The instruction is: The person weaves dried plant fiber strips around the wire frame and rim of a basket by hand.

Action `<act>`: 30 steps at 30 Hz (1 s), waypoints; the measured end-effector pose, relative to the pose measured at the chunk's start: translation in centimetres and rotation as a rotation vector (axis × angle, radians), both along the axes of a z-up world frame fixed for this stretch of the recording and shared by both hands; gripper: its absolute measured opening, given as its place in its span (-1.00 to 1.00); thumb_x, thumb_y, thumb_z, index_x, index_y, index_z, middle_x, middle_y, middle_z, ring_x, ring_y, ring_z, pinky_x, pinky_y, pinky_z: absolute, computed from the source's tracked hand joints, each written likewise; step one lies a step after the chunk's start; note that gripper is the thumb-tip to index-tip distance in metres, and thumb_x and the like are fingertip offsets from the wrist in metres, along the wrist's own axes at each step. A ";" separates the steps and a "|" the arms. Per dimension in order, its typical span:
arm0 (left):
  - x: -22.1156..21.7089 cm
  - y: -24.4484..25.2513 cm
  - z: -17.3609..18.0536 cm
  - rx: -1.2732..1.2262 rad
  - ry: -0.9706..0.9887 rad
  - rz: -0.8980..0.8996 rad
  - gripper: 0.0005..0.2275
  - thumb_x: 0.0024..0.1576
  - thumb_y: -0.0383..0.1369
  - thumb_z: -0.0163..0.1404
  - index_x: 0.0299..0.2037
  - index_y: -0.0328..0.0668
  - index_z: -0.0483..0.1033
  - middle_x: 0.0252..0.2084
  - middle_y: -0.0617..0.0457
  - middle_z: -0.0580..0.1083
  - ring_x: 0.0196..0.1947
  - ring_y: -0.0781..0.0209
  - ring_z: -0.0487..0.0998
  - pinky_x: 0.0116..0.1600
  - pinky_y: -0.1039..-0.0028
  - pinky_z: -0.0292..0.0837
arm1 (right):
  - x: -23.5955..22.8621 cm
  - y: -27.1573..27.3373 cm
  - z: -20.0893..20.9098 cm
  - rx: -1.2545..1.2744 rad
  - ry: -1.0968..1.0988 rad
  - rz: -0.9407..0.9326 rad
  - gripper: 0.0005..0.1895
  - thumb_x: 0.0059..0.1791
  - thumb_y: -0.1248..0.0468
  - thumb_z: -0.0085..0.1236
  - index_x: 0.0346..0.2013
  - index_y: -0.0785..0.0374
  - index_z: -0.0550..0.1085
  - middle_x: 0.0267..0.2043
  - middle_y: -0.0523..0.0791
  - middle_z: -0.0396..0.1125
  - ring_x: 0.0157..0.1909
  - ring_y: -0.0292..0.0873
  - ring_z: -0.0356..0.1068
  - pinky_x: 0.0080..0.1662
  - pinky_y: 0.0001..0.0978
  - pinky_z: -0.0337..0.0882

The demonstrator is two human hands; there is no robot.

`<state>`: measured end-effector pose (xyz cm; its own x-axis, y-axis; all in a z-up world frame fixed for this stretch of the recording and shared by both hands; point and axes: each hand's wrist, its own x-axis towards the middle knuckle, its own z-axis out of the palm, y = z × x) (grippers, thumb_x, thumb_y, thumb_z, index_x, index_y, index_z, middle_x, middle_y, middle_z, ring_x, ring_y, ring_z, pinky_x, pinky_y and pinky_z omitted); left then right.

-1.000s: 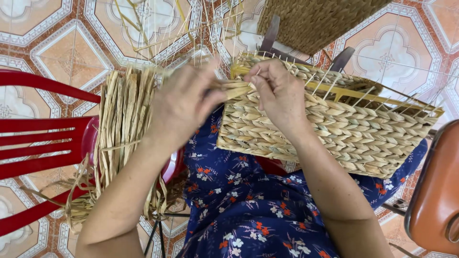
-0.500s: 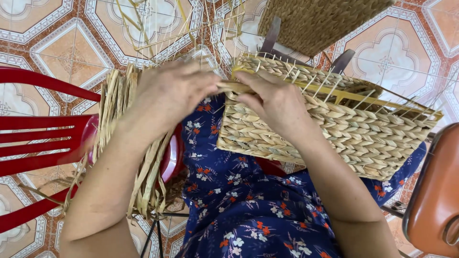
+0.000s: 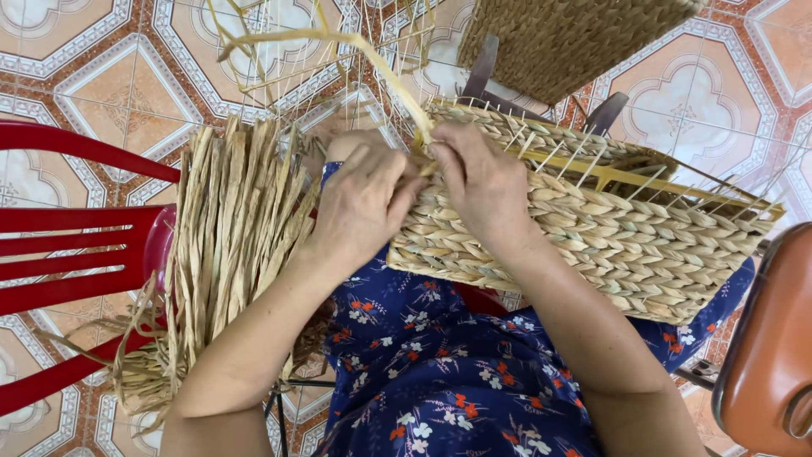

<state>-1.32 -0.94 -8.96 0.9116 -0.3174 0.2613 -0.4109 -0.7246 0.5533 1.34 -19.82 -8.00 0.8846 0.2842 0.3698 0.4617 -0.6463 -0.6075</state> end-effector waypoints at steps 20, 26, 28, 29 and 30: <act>6.3 1.5 -9.3 -1.133 0.934 -0.141 -0.78 0.24 -0.49 0.08 0.07 -0.29 0.59 -0.02 0.03 0.61 -0.04 0.34 0.59 0.12 0.51 0.52 | -1.4 1.8 -0.6 -0.579 -0.152 -0.027 -0.77 -0.13 0.37 0.11 -0.20 0.38 0.49 -0.22 -0.03 0.20 -0.21 -0.05 0.43 -0.33 -0.17 0.50; 6.0 -0.1 -8.2 -0.825 0.751 0.055 -0.86 0.19 -0.45 0.07 -0.10 -0.25 0.61 -0.23 0.07 0.57 -0.23 0.37 0.54 -0.09 0.53 0.53 | -2.1 -0.2 -2.2 -0.320 -0.240 -0.011 -0.72 -0.02 0.48 0.09 -0.01 0.39 0.48 -0.03 -0.04 0.23 -0.09 -0.12 0.43 -0.18 -0.37 0.54; 5.2 -0.4 -10.5 -1.097 0.785 0.217 -0.92 0.24 -0.45 0.04 -0.23 -0.28 0.58 -0.35 -0.01 0.55 -0.41 0.27 0.48 -0.32 0.44 0.40 | -3.3 -1.3 -0.7 0.137 0.027 0.115 -0.72 0.05 0.53 0.07 0.06 0.34 0.49 0.17 0.00 0.28 -0.07 -0.23 0.46 -0.22 -0.50 0.56; 4.8 -0.3 -10.7 -1.095 0.780 0.207 -0.92 0.24 -0.45 0.04 -0.23 -0.28 0.58 -0.35 -0.01 0.55 -0.41 0.27 0.48 -0.32 0.44 0.40 | -4.3 -2.5 -0.8 0.137 0.018 0.110 -0.72 0.05 0.53 0.07 0.06 0.34 0.49 0.17 0.00 0.28 -0.07 -0.23 0.46 -0.22 -0.50 0.56; 4.4 -0.2 -10.9 -1.032 0.688 0.268 -0.86 0.31 -0.44 0.00 -0.26 -0.34 0.56 -0.34 0.00 0.51 -0.39 0.30 0.45 -0.29 0.45 0.39 | -5.3 -3.8 -0.9 0.268 0.008 0.103 -0.74 0.10 0.53 0.05 0.07 0.31 0.49 0.19 -0.03 0.28 0.01 -0.23 0.45 -0.11 -0.48 0.59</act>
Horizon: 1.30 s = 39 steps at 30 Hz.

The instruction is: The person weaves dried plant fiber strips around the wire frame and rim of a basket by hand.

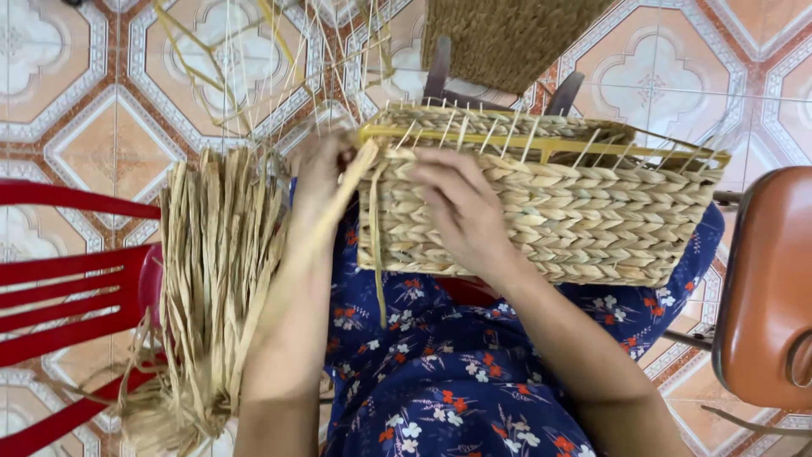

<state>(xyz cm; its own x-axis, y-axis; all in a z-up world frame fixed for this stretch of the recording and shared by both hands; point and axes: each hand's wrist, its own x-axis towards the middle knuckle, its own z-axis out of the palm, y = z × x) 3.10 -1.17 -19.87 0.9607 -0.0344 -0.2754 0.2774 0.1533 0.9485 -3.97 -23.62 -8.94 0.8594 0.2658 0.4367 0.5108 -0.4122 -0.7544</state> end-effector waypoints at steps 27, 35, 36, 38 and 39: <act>-1.1 2.9 3.9 0.119 -0.137 0.185 -0.79 0.28 -0.17 0.01 -0.18 -0.12 0.51 -0.41 0.21 0.47 -0.51 0.52 0.33 -0.42 0.69 0.22 | -7.8 -11.1 -3.6 0.461 0.266 -0.377 -0.80 0.15 0.57 -0.10 -0.12 0.42 0.52 -0.08 -0.07 0.40 -0.24 -0.35 0.42 -0.20 -0.58 0.48; -1.6 9.8 -3.7 0.376 -0.576 0.390 -0.77 0.37 -0.39 0.23 -0.03 -0.29 0.40 -0.20 0.07 0.41 -0.35 0.34 0.31 -0.19 0.54 0.28 | -7.9 -10.7 -3.3 0.450 0.313 -0.333 -0.79 0.15 0.56 -0.12 -0.13 0.40 0.51 -0.05 -0.06 0.41 -0.22 -0.33 0.42 -0.18 -0.55 0.48; -1.3 10.3 -1.9 0.236 -0.317 0.480 -0.84 0.36 -0.32 0.11 -0.14 -0.18 0.40 -0.39 0.10 0.39 -0.54 0.39 0.24 -0.42 0.58 0.12 | -7.9 -10.7 -3.1 0.440 0.317 -0.345 -0.79 0.16 0.56 -0.12 -0.12 0.40 0.51 -0.04 -0.06 0.41 -0.21 -0.33 0.41 -0.17 -0.55 0.46; -0.9 12.7 -1.6 0.069 -0.074 0.571 -0.84 0.35 -0.27 -0.02 -0.25 -0.09 0.39 -0.58 0.11 0.37 -0.73 0.40 0.17 -0.64 0.59 -0.04 | -7.8 -10.9 -3.1 0.429 0.316 -0.335 -0.80 0.17 0.56 -0.12 -0.12 0.40 0.50 -0.04 -0.06 0.40 -0.20 -0.34 0.41 -0.16 -0.55 0.45; -1.0 14.8 -3.2 -0.226 -0.094 0.660 -0.84 0.34 -0.27 -0.04 -0.18 -0.16 0.47 -0.50 0.10 0.43 -0.69 0.40 0.20 -0.58 0.58 0.07 | -7.9 -11.0 -3.1 0.403 0.334 -0.352 -0.81 0.18 0.56 -0.11 -0.09 0.41 0.50 -0.07 -0.07 0.40 -0.20 -0.34 0.40 -0.16 -0.55 0.43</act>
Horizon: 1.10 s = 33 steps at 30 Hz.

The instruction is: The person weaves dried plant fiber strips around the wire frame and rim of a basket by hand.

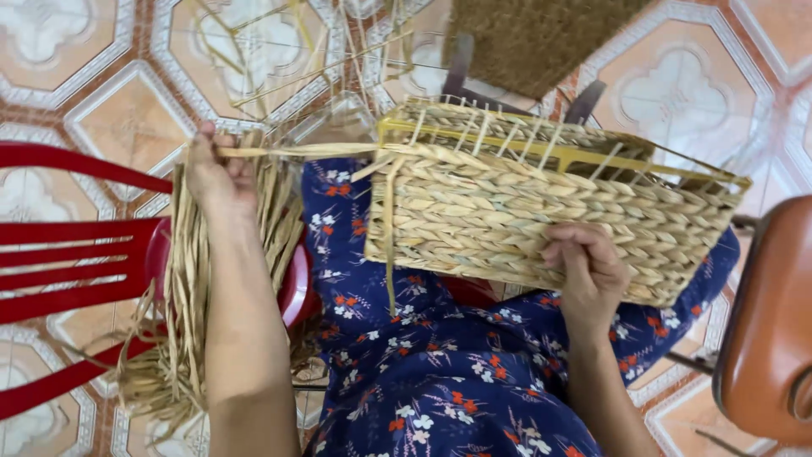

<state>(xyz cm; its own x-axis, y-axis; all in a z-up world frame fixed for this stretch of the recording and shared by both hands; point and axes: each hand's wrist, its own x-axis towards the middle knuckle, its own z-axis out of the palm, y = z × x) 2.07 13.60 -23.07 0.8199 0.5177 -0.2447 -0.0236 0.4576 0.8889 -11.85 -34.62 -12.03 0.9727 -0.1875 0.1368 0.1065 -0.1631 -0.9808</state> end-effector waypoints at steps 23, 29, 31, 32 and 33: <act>-5.8 -16.2 14.1 1.463 -0.200 -0.627 -0.63 0.15 -0.39 0.10 0.12 -0.29 0.32 -0.03 -0.14 0.36 -0.22 -0.04 0.60 -0.19 0.31 0.62 | 18.2 16.2 10.5 -0.655 0.593 0.687 -0.54 0.08 0.32 -0.03 0.30 0.07 0.28 -0.18 -0.07 0.43 -0.51 -0.27 0.45 -0.39 -0.45 0.55; -4.2 -14.2 16.7 1.514 -0.247 -0.668 -0.72 0.25 -0.45 0.07 0.15 -0.28 0.46 -0.16 -0.05 0.38 -0.37 0.12 0.56 -0.34 0.42 0.59 | 18.0 15.5 9.8 -0.482 0.580 0.696 -0.54 0.06 0.36 -0.03 0.28 0.08 0.30 -0.23 -0.15 0.40 -0.52 -0.36 0.37 -0.44 -0.51 0.49; -3.2 -13.7 16.4 1.506 -0.234 -0.729 -0.82 0.28 -0.39 0.10 0.04 -0.27 0.56 -0.27 -0.04 0.40 -0.46 0.18 0.51 -0.43 0.49 0.53 | 17.8 15.6 9.9 -0.451 0.603 0.698 -0.56 0.07 0.35 -0.04 0.26 0.07 0.31 -0.24 -0.15 0.41 -0.53 -0.37 0.34 -0.45 -0.52 0.47; -2.0 -13.3 15.9 1.507 -0.237 -0.729 -0.82 0.28 -0.39 0.10 0.04 -0.27 0.56 -0.27 -0.04 0.40 -0.46 0.18 0.51 -0.43 0.49 0.53 | 17.8 15.5 9.8 -0.450 0.602 0.696 -0.56 0.07 0.35 -0.04 0.26 0.07 0.31 -0.24 -0.15 0.41 -0.53 -0.37 0.34 -0.45 -0.52 0.47; -0.9 -12.9 15.4 1.467 -0.223 -0.742 -0.86 0.27 -0.37 0.12 -0.05 -0.24 0.60 -0.30 -0.02 0.44 -0.47 0.21 0.51 -0.41 0.47 0.51 | 17.8 15.5 9.8 -0.462 0.598 0.689 -0.57 0.07 0.36 -0.06 0.25 0.07 0.31 -0.25 -0.15 0.41 -0.53 -0.37 0.34 -0.44 -0.53 0.48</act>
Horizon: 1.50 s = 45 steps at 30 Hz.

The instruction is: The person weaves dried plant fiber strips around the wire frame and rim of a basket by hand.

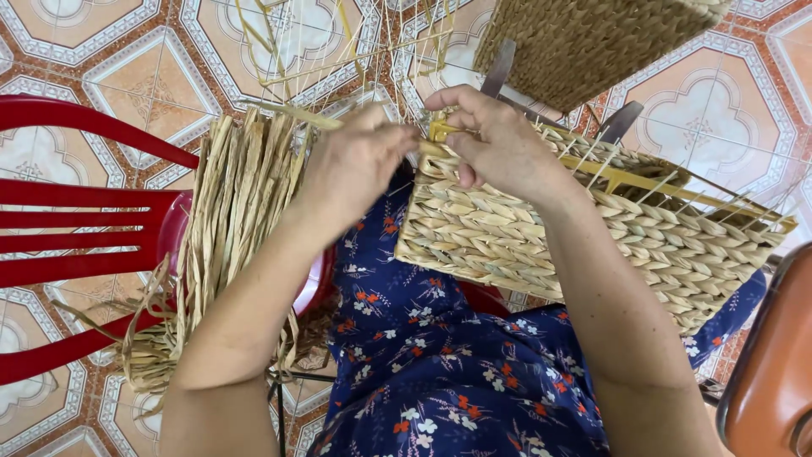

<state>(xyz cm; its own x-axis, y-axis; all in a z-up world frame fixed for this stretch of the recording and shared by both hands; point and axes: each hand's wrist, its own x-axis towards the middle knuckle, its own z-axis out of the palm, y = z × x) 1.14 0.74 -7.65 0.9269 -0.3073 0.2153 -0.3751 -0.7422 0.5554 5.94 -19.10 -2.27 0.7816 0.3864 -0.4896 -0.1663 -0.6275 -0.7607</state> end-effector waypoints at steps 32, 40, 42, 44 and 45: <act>0.1 1.4 0.3 -0.880 0.299 0.026 -0.47 0.30 -0.01 -0.09 0.31 -0.28 0.39 0.26 -0.09 0.46 0.25 0.14 0.43 0.34 0.37 0.30 | -15.0 -15.5 7.6 0.712 -0.894 -0.345 -0.79 0.01 0.58 0.18 -0.07 0.47 0.42 -0.24 0.01 0.41 -0.39 -0.33 0.35 -0.35 -0.64 0.35; -10.4 -3.3 -2.4 -0.829 0.098 0.071 -0.56 0.33 -0.22 -0.01 0.28 -0.45 0.39 0.20 -0.09 0.47 0.21 0.17 0.45 0.33 0.42 0.32 | -18.9 -24.0 -1.3 0.692 -0.689 -0.404 -0.88 0.08 0.57 0.03 -0.11 0.40 0.43 -0.03 0.04 0.38 -0.19 -0.31 0.35 -0.20 -0.60 0.38; -12.0 -3.9 -2.9 -0.767 0.053 0.057 -0.56 0.34 -0.22 -0.02 0.29 -0.45 0.38 0.21 -0.09 0.46 0.22 0.17 0.44 0.35 0.42 0.30 | -19.8 -24.0 -0.5 0.613 -0.735 -0.386 -0.85 0.08 0.58 0.02 -0.08 0.39 0.44 0.00 0.03 0.38 -0.14 -0.29 0.37 -0.14 -0.55 0.40; -13.9 -4.1 -3.0 -0.702 0.012 0.053 -0.56 0.36 -0.21 -0.03 0.30 -0.44 0.37 0.21 -0.09 0.44 0.24 0.17 0.43 0.37 0.42 0.29 | -21.1 -23.8 0.2 0.535 -0.763 -0.366 -0.82 0.08 0.59 0.02 -0.06 0.38 0.46 0.03 0.03 0.38 -0.09 -0.26 0.39 -0.07 -0.51 0.43; -14.8 -4.2 -2.8 -0.702 0.040 0.089 -0.54 0.36 -0.18 -0.03 0.30 -0.44 0.35 0.21 -0.09 0.44 0.23 0.18 0.43 0.36 0.43 0.29 | -21.5 -23.6 0.5 0.441 -0.801 -0.323 -0.81 0.06 0.58 0.04 -0.07 0.36 0.46 0.06 0.03 0.40 -0.04 -0.24 0.42 -0.05 -0.49 0.45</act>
<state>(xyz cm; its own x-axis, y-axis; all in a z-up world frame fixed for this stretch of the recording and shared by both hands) -13.63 -3.49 -10.49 0.9533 -0.0309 0.3004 -0.2993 -0.2308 0.9258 -15.59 -42.75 -1.72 0.9211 0.1157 0.3717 0.3893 -0.2735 -0.8796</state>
